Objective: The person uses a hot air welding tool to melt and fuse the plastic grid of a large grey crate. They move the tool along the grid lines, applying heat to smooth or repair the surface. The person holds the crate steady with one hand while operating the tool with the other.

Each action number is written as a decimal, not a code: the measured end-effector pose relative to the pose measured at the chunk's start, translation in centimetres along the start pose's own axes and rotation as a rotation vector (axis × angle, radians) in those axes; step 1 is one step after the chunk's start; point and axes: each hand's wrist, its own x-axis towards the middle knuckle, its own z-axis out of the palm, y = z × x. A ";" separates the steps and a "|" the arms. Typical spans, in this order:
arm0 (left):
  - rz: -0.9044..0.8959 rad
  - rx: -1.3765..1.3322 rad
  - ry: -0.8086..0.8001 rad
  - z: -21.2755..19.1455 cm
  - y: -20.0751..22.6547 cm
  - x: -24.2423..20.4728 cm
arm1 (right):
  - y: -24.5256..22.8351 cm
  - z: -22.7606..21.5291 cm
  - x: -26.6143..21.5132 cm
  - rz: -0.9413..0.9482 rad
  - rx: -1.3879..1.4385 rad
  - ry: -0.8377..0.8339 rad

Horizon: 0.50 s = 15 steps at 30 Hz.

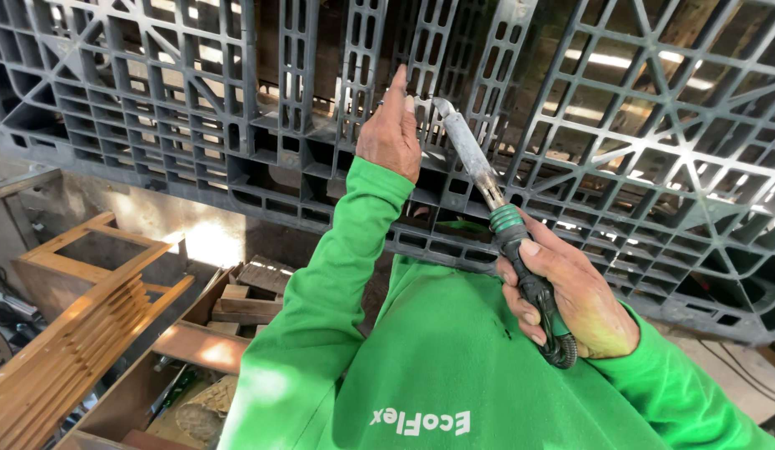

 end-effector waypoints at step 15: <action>-0.031 -0.081 0.214 1.0 2.4 1.4 | -0.5 0.0 0.1 0.034 0.051 0.014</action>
